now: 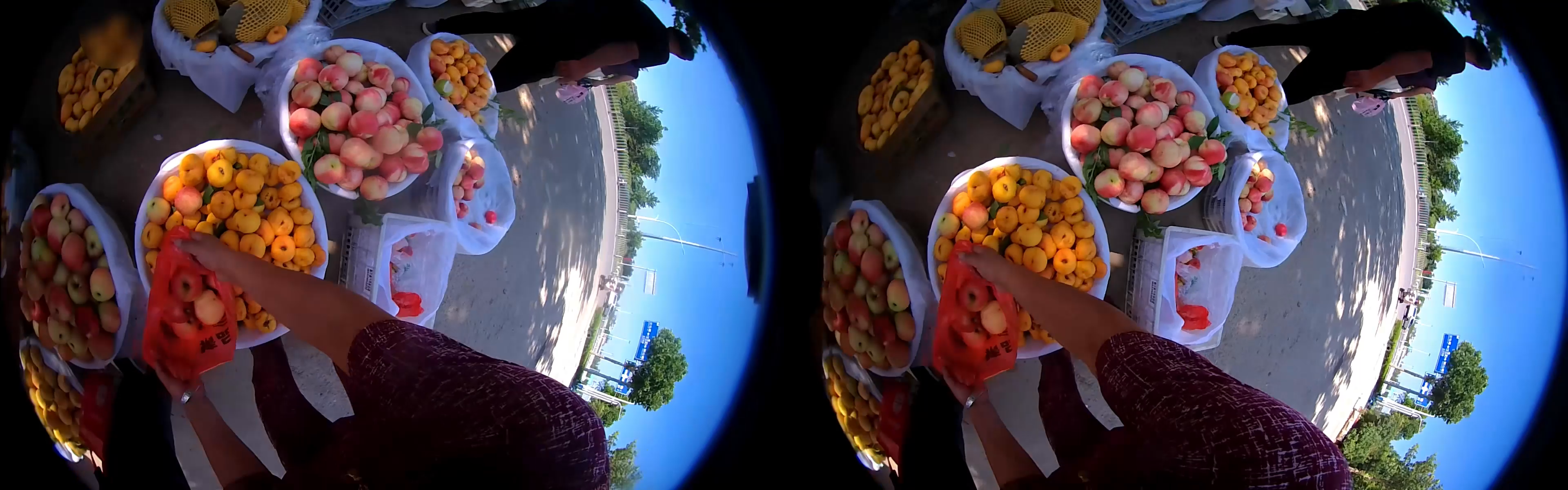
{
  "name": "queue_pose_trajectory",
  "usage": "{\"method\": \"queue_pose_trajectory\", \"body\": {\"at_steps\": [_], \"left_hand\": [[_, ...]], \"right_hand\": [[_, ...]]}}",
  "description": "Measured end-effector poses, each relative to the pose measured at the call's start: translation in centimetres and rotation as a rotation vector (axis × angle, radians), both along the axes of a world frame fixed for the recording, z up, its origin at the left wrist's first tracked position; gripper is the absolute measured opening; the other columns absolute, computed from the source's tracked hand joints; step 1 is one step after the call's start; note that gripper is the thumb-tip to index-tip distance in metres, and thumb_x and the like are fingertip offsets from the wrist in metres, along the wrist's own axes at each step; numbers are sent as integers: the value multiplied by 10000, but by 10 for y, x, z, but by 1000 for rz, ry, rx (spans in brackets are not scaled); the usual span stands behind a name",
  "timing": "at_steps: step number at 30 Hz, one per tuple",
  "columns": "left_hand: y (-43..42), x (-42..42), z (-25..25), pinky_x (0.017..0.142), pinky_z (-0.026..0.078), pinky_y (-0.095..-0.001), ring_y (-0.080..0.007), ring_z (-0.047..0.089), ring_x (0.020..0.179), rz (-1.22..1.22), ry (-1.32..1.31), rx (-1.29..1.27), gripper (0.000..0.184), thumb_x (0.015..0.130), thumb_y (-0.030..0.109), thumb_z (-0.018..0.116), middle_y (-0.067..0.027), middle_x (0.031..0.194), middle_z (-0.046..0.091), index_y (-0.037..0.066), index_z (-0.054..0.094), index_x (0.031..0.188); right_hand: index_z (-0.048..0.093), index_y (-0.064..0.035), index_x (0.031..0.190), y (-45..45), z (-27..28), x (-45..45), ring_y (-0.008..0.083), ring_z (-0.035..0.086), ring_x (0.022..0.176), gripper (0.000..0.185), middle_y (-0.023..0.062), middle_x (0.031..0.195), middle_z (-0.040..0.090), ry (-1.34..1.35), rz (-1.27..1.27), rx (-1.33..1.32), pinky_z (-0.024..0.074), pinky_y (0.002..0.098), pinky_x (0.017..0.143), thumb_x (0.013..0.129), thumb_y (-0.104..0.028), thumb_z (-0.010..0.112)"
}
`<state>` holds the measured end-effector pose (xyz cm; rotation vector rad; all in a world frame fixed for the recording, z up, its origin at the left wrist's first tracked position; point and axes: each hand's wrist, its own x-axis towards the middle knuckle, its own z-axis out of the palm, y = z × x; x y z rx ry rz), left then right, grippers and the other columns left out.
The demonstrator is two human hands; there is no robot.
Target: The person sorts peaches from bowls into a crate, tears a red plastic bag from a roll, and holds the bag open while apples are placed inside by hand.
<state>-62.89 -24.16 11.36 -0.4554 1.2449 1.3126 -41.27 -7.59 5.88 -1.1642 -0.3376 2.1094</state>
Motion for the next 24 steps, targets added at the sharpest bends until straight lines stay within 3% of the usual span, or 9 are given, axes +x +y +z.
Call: {"method": "queue_pose_trajectory", "body": {"at_steps": [1,2,3,6,9,12,24], "left_hand": [[-20,-23,-28,1116,310,-480,-289,398,1335,-45,-104,177,548,936,390,487,-75,1456,426,117,419,1406],[-8,-6,-4,1110,325,-471,-279,413,1326,12,87,39,516,942,372,486,-54,1458,427,116,442,1388],[-7,-6,-3,1105,335,-462,-277,435,1310,18,57,102,501,953,371,470,-50,1460,429,117,449,1384],[-18,-15,-16,1082,365,-432,-232,482,1274,85,17,86,430,956,364,516,-27,1383,523,152,523,1330],[-22,-14,-21,996,456,-423,-233,584,1154,116,63,20,425,949,363,541,-61,1271,606,99,541,1282],[-26,-10,-25,1030,426,-453,-260,564,1181,149,88,43,475,929,400,566,-81,1296,589,101,530,1296],[-22,-5,-25,1018,438,-437,-238,593,1142,211,113,35,400,944,382,548,-50,1245,628,110,578,1236]], "right_hand": [[556,-19,1187,0,13,3,175,613,957,351,106,1076,640,79,-43,-71,510,302,829,935,-264,571],[543,-17,1200,0,0,3,186,619,960,354,116,1095,634,39,-4,-107,514,317,842,940,-255,568],[534,-23,1204,4,23,5,200,622,966,337,113,1098,635,62,-30,-137,517,332,858,946,-238,557],[544,-39,1176,9,25,2,219,623,1012,294,105,1132,630,145,10,-167,515,363,899,958,-237,546],[524,-44,1212,10,28,0,214,609,1056,308,99,1177,613,101,53,-158,505,365,933,957,-216,552],[518,-46,1230,12,25,-1,209,600,1073,325,96,1197,604,72,64,-169,501,363,940,949,-202,568],[486,-55,1306,20,31,3,211,573,1120,384,88,1247,584,60,97,-191,460,363,989,960,-205,553]]}}
